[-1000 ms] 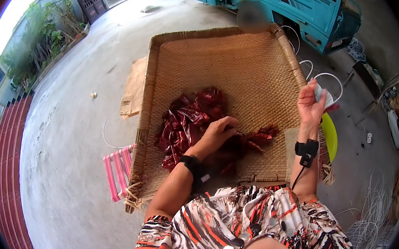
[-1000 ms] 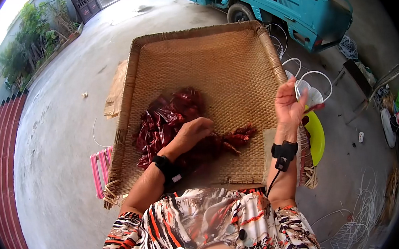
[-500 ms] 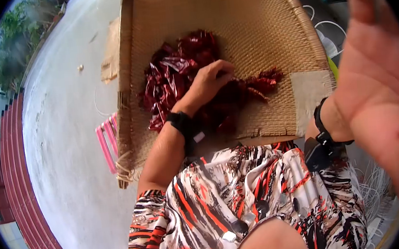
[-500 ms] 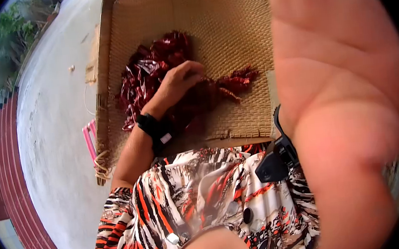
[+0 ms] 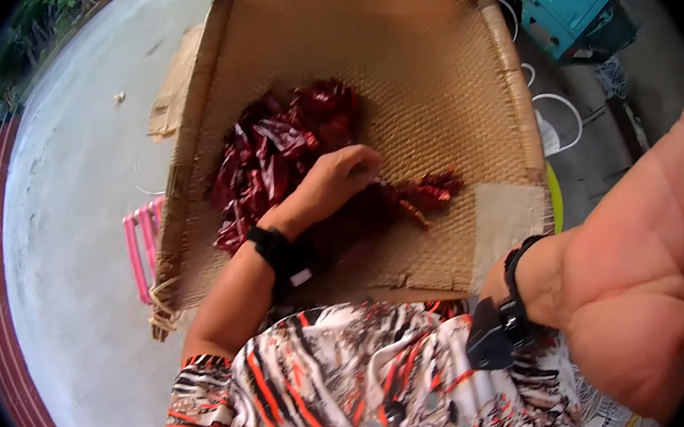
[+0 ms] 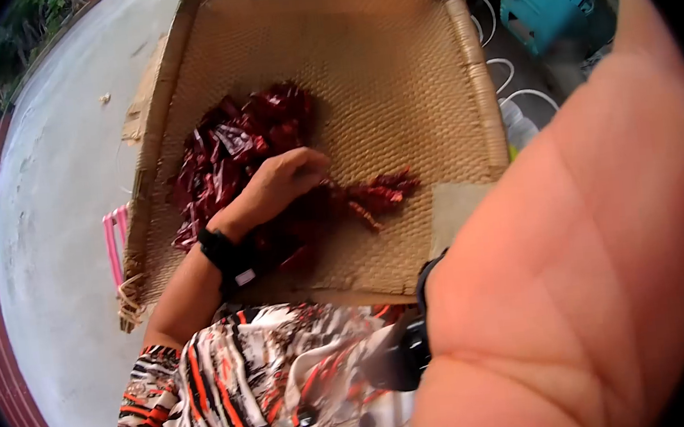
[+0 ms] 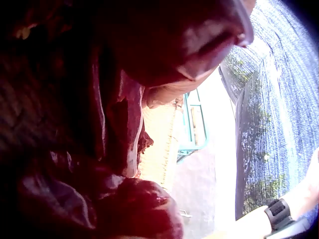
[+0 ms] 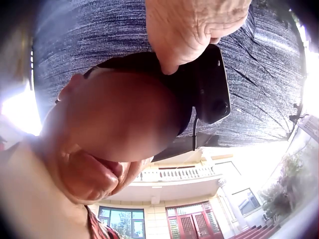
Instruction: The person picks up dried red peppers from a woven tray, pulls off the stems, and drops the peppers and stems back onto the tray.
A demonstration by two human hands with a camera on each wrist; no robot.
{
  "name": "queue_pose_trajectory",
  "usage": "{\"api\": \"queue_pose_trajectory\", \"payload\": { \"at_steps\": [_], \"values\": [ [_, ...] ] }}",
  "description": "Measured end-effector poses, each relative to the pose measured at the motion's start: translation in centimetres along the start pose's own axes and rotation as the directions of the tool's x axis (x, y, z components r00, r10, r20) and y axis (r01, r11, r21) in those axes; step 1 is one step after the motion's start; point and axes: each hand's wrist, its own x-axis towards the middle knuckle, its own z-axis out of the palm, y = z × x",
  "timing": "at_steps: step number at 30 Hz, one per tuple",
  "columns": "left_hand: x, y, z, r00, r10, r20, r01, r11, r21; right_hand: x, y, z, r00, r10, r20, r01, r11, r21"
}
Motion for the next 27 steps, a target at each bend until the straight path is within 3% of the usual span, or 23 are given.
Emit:
{"api": "queue_pose_trajectory", "payload": {
  "at_steps": [3, 11, 14, 16, 18, 20, 22, 24, 25, 27],
  "values": [
    [-0.1, 0.6, -0.6, 0.998, -0.017, 0.06, 0.013, 0.998, 0.061, -0.5, 0.2, -0.3, 1.0, 0.029, 0.011, -0.029, 1.0, 0.0],
    [0.4, 1.0, -1.0, 0.999, -0.018, 0.046, 0.016, 0.999, 0.043, 0.5, 0.2, 0.8, 0.995, 0.092, 0.047, -0.089, 0.994, -0.07],
    [-0.9, 0.6, 0.1, 0.999, -0.027, 0.039, 0.027, 1.0, -0.002, 0.6, 0.5, 2.1, 0.983, 0.178, 0.052, -0.171, 0.979, -0.115],
    [-0.2, 0.9, -0.5, 0.999, -0.026, 0.026, 0.026, 0.999, 0.026, 0.6, 1.1, 2.3, 0.95, 0.309, 0.041, -0.297, 0.937, -0.185],
    [-0.3, -0.1, -0.3, 0.999, 0.036, 0.008, -0.037, 0.999, 0.039, -0.3, 1.8, 1.9, 0.835, 0.55, 0.031, -0.508, 0.79, -0.345],
    [-0.3, -0.2, -0.3, 0.999, 0.041, 0.012, -0.042, 0.998, 0.048, -2.7, 3.7, 0.7, 0.613, 0.782, 0.113, -0.593, 0.55, -0.589],
    [-0.3, 0.4, -0.3, 0.998, 0.066, -0.012, -0.066, 0.998, 0.02, -6.6, 7.0, -1.8, 0.436, 0.806, 0.402, -0.313, 0.554, -0.772],
    [-0.3, 0.5, -0.4, 1.0, 0.03, 0.008, -0.03, 0.999, 0.018, -9.0, 8.0, -2.2, 0.298, 0.877, 0.376, -0.195, 0.441, -0.876],
    [-0.3, 0.4, -0.4, 1.0, 0.01, 0.018, -0.01, 1.0, 0.016, -10.4, 9.1, -2.3, 0.334, 0.869, 0.364, -0.144, 0.429, -0.892],
    [-0.4, 0.3, -0.3, 1.0, 0.01, 0.014, -0.01, 1.0, 0.002, -11.2, 9.7, -2.1, 0.328, 0.886, 0.328, -0.126, 0.385, -0.914]
  ]
}}
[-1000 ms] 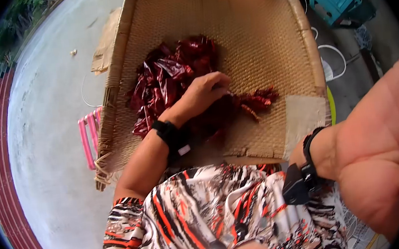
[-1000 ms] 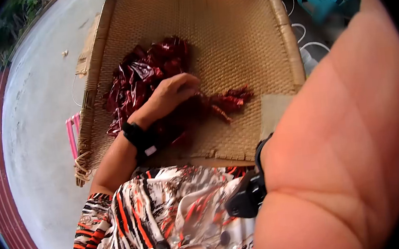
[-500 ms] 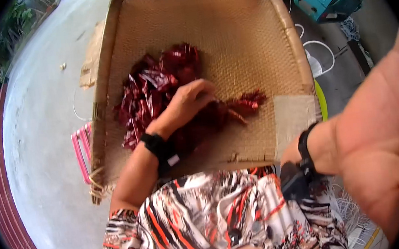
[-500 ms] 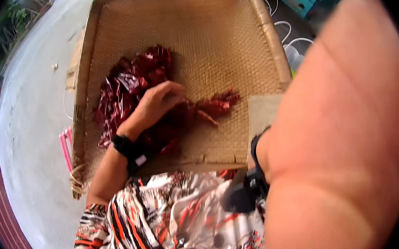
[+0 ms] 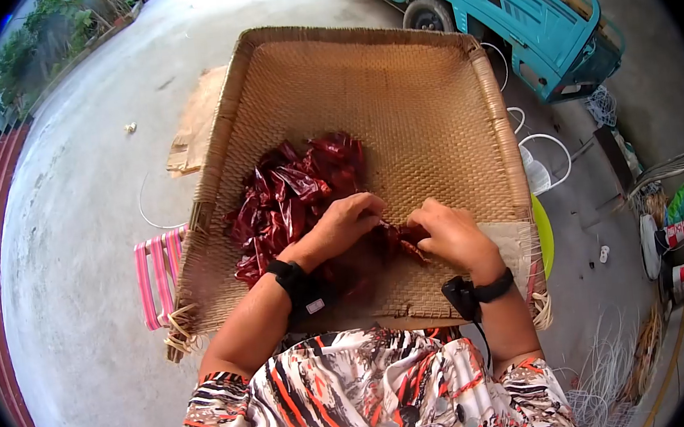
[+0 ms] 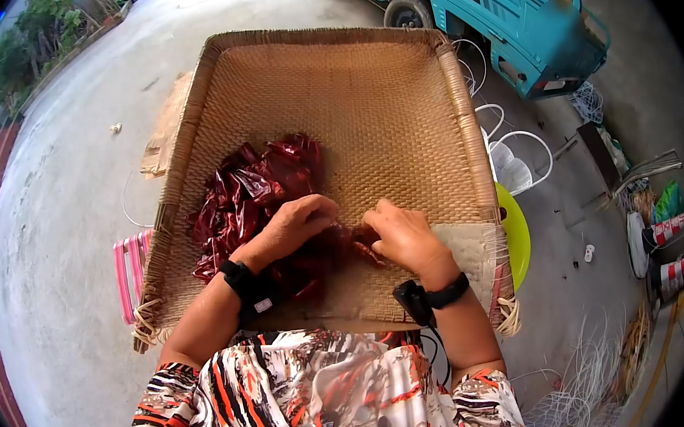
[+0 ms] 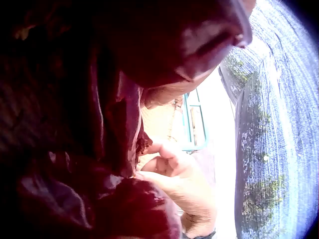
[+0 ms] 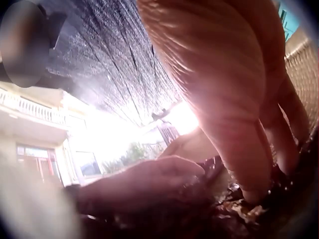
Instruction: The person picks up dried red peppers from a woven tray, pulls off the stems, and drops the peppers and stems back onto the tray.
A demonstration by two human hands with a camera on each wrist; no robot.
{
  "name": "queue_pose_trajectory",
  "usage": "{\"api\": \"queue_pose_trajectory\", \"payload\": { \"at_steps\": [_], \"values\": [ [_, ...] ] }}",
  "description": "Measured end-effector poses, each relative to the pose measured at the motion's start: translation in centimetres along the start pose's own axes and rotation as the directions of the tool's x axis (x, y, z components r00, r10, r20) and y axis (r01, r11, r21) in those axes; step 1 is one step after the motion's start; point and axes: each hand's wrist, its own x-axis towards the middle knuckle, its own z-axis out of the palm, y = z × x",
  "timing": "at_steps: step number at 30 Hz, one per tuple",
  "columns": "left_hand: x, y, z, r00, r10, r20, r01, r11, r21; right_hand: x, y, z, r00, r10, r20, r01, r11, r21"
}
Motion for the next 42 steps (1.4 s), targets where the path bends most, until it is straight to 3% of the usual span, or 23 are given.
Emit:
{"api": "queue_pose_trajectory", "payload": {
  "at_steps": [5, 6, 8, 11, 15, 16, 19, 20, 23, 30, 33, 34, 37, 38, 40, 42],
  "values": [
    [0.0, -0.3, -0.1, 0.999, -0.039, 0.017, 0.04, 0.998, -0.042, 1.9, 0.7, -0.9, 0.997, -0.025, 0.074, 0.015, 0.991, 0.135],
    [0.1, 0.2, -0.3, 0.996, -0.081, 0.036, 0.084, 0.994, -0.077, 2.3, 0.5, -1.4, 0.999, 0.001, 0.032, -0.01, 0.96, 0.281],
    [0.2, 1.4, -0.7, 0.983, -0.162, 0.081, 0.173, 0.975, -0.141, 3.0, -0.2, -2.3, 0.997, 0.069, -0.041, -0.035, 0.831, 0.555],
    [-0.1, 1.5, -0.4, 0.983, -0.177, 0.058, 0.184, 0.884, -0.43, 4.8, -1.1, -2.0, 0.993, 0.111, -0.05, -0.015, 0.52, 0.854],
    [-0.1, -0.7, -0.5, 0.967, -0.216, 0.133, 0.253, 0.858, -0.447, 6.1, -1.4, -0.2, 0.99, 0.124, -0.072, 0.025, 0.345, 0.938],
    [0.0, -0.7, -0.6, 0.976, -0.19, 0.102, 0.216, 0.875, -0.432, 6.0, -1.2, 0.2, 0.988, 0.132, -0.074, 0.022, 0.358, 0.933],
    [0.0, 0.3, 0.0, 0.991, -0.13, 0.038, 0.126, 0.783, -0.609, 5.8, 0.2, 2.1, 0.98, 0.169, -0.108, 0.035, 0.385, 0.922],
    [-0.1, 0.4, -0.2, 0.987, -0.145, 0.067, 0.158, 0.826, -0.541, 5.8, 0.5, 2.6, 0.974, 0.197, -0.108, 0.035, 0.34, 0.94],
    [-0.2, 2.4, -0.5, 0.967, -0.233, 0.1, 0.25, 0.804, -0.54, 5.7, -0.1, 3.1, 0.944, 0.254, -0.209, 0.1, 0.383, 0.918],
    [-0.3, 0.6, -0.8, 0.981, -0.19, 0.047, 0.185, 0.827, -0.531, 6.1, 0.1, 4.5, 0.963, 0.199, -0.181, 0.119, 0.288, 0.95],
    [-0.1, 1.2, -1.1, 0.985, -0.152, 0.086, 0.174, 0.797, -0.578, 5.3, 0.1, 3.4, 0.994, 0.107, -0.008, 0.009, -0.003, 1.0],
    [-0.1, 1.6, -1.2, 0.984, -0.16, 0.085, 0.179, 0.806, -0.564, 5.2, -0.1, 3.0, 0.995, 0.094, 0.014, -0.01, -0.047, 0.999],
    [-0.1, 1.3, -1.1, 0.973, -0.217, 0.079, 0.222, 0.785, -0.579, 5.2, 0.4, 3.2, 0.991, 0.129, -0.023, 0.024, -0.005, 1.0],
    [-0.1, 1.0, -0.9, 0.967, -0.249, 0.062, 0.236, 0.769, -0.594, 5.2, 0.5, 3.0, 0.978, 0.175, -0.112, 0.096, 0.095, 0.991],
    [0.1, 0.8, -0.8, 0.964, -0.264, 0.021, 0.225, 0.774, -0.591, 5.0, 1.4, 2.2, 0.859, 0.389, -0.334, 0.231, 0.288, 0.929],
    [0.1, 0.7, -0.7, 0.972, -0.234, -0.028, 0.18, 0.815, -0.552, 4.5, 3.1, 1.1, 0.673, 0.516, -0.531, 0.304, 0.462, 0.833]
  ]
}}
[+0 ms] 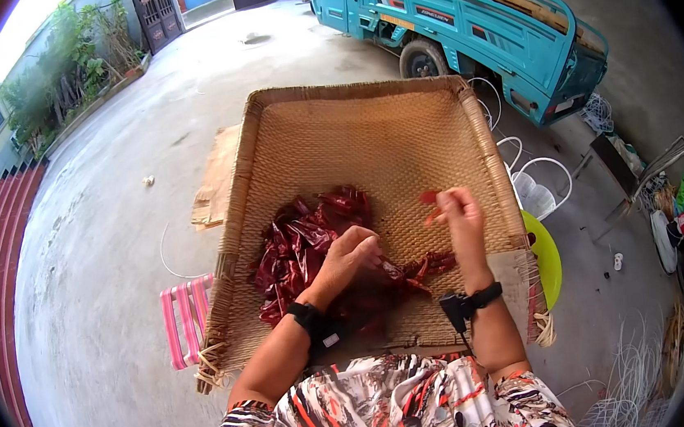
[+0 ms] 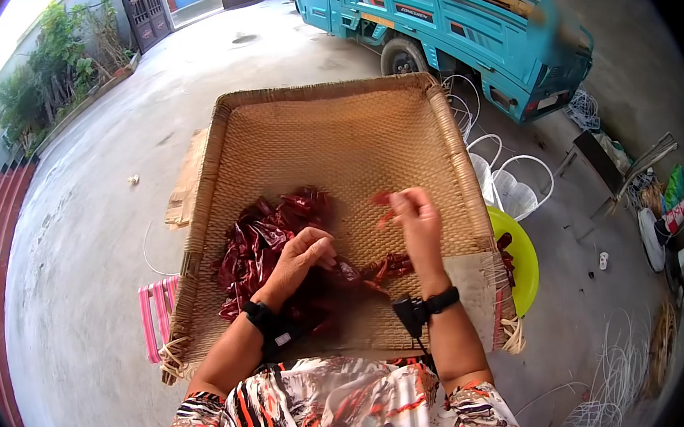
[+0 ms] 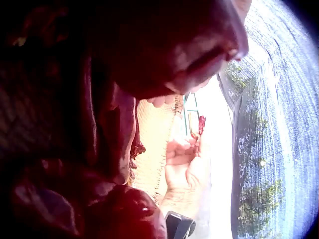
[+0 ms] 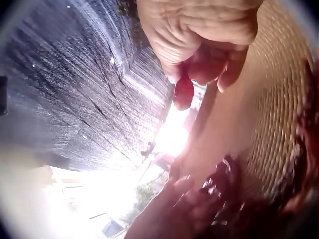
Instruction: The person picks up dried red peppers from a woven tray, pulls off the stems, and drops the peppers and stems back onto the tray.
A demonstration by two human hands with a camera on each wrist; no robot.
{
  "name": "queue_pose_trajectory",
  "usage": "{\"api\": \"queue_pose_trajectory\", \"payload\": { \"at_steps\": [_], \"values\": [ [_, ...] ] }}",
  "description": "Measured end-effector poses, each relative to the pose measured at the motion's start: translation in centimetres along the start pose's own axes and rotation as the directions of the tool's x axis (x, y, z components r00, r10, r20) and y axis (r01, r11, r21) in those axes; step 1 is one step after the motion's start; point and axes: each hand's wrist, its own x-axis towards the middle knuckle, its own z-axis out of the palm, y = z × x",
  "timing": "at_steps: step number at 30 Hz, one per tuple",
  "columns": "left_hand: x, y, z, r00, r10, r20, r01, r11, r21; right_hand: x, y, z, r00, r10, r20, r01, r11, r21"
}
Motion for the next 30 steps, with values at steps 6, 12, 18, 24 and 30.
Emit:
{"api": "queue_pose_trajectory", "payload": {
  "at_steps": [6, 12, 18, 24, 30],
  "values": [
    [-0.6, 1.5, 1.0, 0.838, 0.537, -0.098, -0.313, 0.62, 0.72, 2.2, -2.1, -7.2, 0.684, -0.538, -0.493, 0.263, 0.812, -0.521],
    [-0.6, 2.5, 0.5, 0.714, 0.66, -0.233, 0.199, 0.127, 0.972, 1.8, -0.9, -10.7, 0.496, -0.615, -0.613, -0.231, 0.586, -0.776],
    [-0.3, 0.1, -0.9, 0.876, 0.4, -0.271, 0.281, 0.034, 0.959, 2.3, 0.9, -9.3, 0.625, -0.623, -0.47, 0.069, 0.644, -0.762],
    [-0.5, 1.2, -0.3, 0.838, 0.494, -0.233, 0.213, 0.097, 0.972, 1.2, 0.6, -3.0, 0.897, -0.418, -0.141, 0.271, 0.774, -0.572],
    [-0.5, 2.7, 0.5, 0.738, 0.673, -0.058, -0.113, 0.208, 0.972, -1.2, -1.5, 1.9, 0.943, -0.138, 0.304, 0.251, 0.892, -0.375]
  ]
}}
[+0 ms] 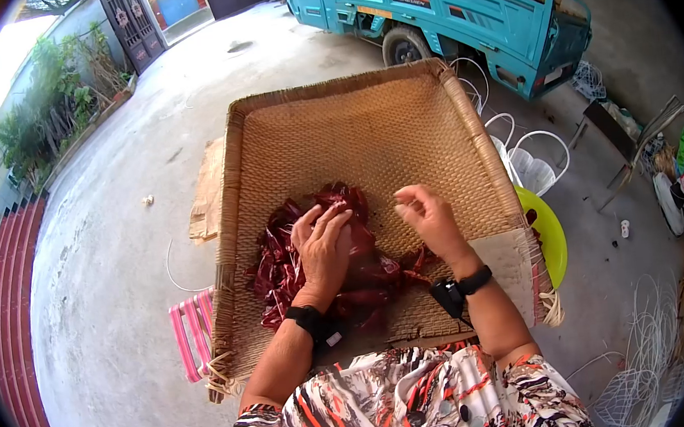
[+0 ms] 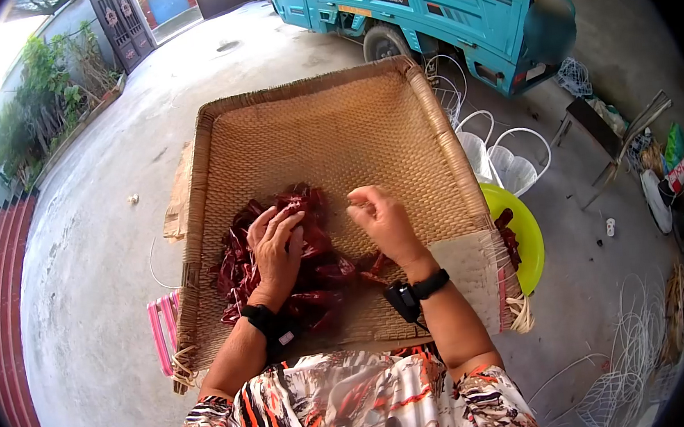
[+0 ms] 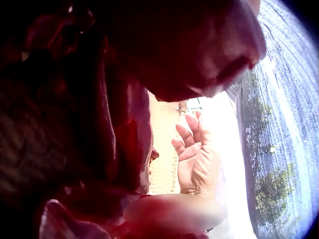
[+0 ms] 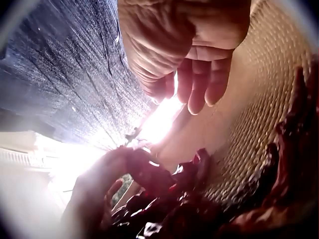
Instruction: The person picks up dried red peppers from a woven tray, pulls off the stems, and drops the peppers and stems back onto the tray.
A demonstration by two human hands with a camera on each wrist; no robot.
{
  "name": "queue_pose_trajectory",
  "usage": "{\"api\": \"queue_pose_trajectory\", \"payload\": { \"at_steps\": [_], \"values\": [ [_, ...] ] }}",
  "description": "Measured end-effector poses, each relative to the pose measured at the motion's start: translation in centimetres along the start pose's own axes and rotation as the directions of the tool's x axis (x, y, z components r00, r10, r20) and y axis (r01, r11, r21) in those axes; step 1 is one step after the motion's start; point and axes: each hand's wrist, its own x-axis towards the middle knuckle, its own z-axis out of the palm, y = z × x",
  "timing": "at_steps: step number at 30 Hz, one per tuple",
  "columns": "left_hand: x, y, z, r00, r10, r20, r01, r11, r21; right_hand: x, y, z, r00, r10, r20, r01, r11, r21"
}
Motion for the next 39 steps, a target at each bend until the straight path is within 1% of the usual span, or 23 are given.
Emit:
{"api": "queue_pose_trajectory", "payload": {
  "at_steps": [2, 4, 5, 6, 7, 9, 10, 12, 13, 15, 16, 17, 19, 20, 23, 26, 29, 32, 33, 35, 36, 37, 39],
  "values": [
    [0.0, -0.1, 0.3, 0.998, 0.027, 0.049, -0.02, 0.988, -0.152, -0.2, -1.0, 0.9, 0.994, -0.014, 0.108, 0.003, 0.995, 0.103],
    [0.3, 0.2, 0.2, 0.994, 0.079, 0.076, -0.055, 0.96, -0.276, -0.5, -1.3, 1.9, 0.973, 0.049, 0.226, -0.107, 0.962, 0.252],
    [0.1, 0.2, 0.3, 0.993, 0.094, 0.075, -0.068, 0.952, -0.299, -0.7, -1.4, 2.3, 0.955, 0.073, 0.288, -0.168, 0.933, 0.319],
    [0.0, 0.1, 0.4, 0.991, 0.111, 0.073, -0.082, 0.943, -0.321, -0.8, -1.3, 2.9, 0.954, 0.052, 0.296, -0.155, 0.929, 0.336],
    [-0.1, -0.1, 0.6, 0.989, 0.128, 0.07, -0.096, 0.934, -0.343, -1.0, -0.6, 3.5, 0.951, 0.067, 0.302, -0.168, 0.931, 0.322],
    [-0.3, -0.3, 1.0, 0.991, 0.104, 0.079, -0.064, 0.913, -0.403, -1.2, 0.4, 4.4, 0.945, 0.096, 0.313, -0.193, 0.936, 0.295],
    [-0.4, -0.3, 1.1, 0.992, 0.093, 0.083, -0.048, 0.901, -0.432, -1.2, 0.3, 4.2, 0.928, 0.121, 0.352, -0.237, 0.921, 0.309],
    [-0.3, 0.3, 0.9, 0.989, -0.087, 0.119, 0.136, 0.849, -0.511, -1.3, -0.2, 3.7, 0.887, 0.166, 0.431, -0.326, 0.886, 0.329],
    [-0.2, 0.6, 0.6, 0.974, -0.176, 0.142, 0.225, 0.808, -0.545, -1.2, 0.2, 3.7, 0.912, 0.161, 0.377, -0.294, 0.898, 0.326],
    [-0.2, 0.6, 0.2, 0.974, -0.163, 0.159, 0.222, 0.837, -0.5, -1.1, 1.0, 3.9, 0.953, 0.145, 0.267, -0.229, 0.921, 0.316],
    [-0.1, 0.5, 0.1, 0.973, -0.156, 0.167, 0.219, 0.851, -0.477, -1.0, 0.7, 3.5, 0.938, 0.206, 0.278, -0.301, 0.883, 0.36],
    [-0.3, 0.2, 0.2, 0.979, -0.07, 0.189, 0.15, 0.881, -0.448, -1.0, 0.8, 3.4, 0.941, 0.222, 0.257, -0.315, 0.854, 0.415],
    [-0.3, -0.2, 0.4, 0.967, 0.098, 0.236, 0.004, 0.918, -0.396, -1.0, 1.0, 3.3, 0.942, 0.255, 0.217, -0.333, 0.787, 0.52],
    [-0.5, -0.1, 0.2, 0.934, 0.107, 0.34, 0.01, 0.946, -0.325, -1.1, 1.6, 3.7, 0.961, 0.226, 0.161, -0.278, 0.777, 0.565],
    [-1.0, -0.3, 1.4, 0.949, 0.113, 0.296, 0.005, 0.928, -0.371, -1.1, 1.6, 3.3, 0.939, 0.274, 0.207, -0.343, 0.715, 0.609],
    [-0.3, -0.1, 0.6, 0.918, 0.224, 0.328, -0.061, 0.896, -0.44, -1.1, 1.9, 2.9, 0.923, 0.236, 0.302, -0.373, 0.739, 0.561],
    [-0.3, -0.1, 0.6, 0.888, 0.245, 0.389, -0.022, 0.868, -0.496, -1.2, 2.5, 3.1, 0.886, 0.276, 0.374, -0.455, 0.675, 0.581],
    [-0.3, 0.1, 0.5, 0.948, 0.104, 0.301, 0.063, 0.866, -0.496, -0.9, 3.3, 1.9, 0.885, 0.332, 0.327, -0.466, 0.614, 0.637],
    [-0.3, -0.1, 0.6, 0.955, 0.093, 0.283, 0.051, 0.886, -0.46, -0.7, 2.9, 1.2, 0.894, 0.366, 0.26, -0.435, 0.568, 0.699],
    [-0.6, -0.7, 1.2, 0.966, 0.07, 0.248, 0.032, 0.922, -0.385, -0.1, 1.7, -0.8, 0.887, 0.442, 0.13, -0.354, 0.473, 0.807],
    [-0.7, -0.8, 1.2, 0.935, 0.082, 0.344, 0.054, 0.929, -0.366, 0.1, 3.1, -1.8, 0.911, 0.398, 0.107, -0.268, 0.377, 0.887],
    [-0.9, -0.7, 1.4, 0.93, 0.081, 0.358, 0.043, 0.944, -0.327, 0.1, 3.1, -3.0, 0.916, 0.397, 0.061, -0.188, 0.29, 0.938],
    [-1.4, -0.4, 1.7, 0.92, 0.08, 0.384, 0.019, 0.969, -0.247, 0.4, 5.9, -5.4, 0.952, 0.308, -0.001, 0.007, -0.018, 1.0]
  ]
}}
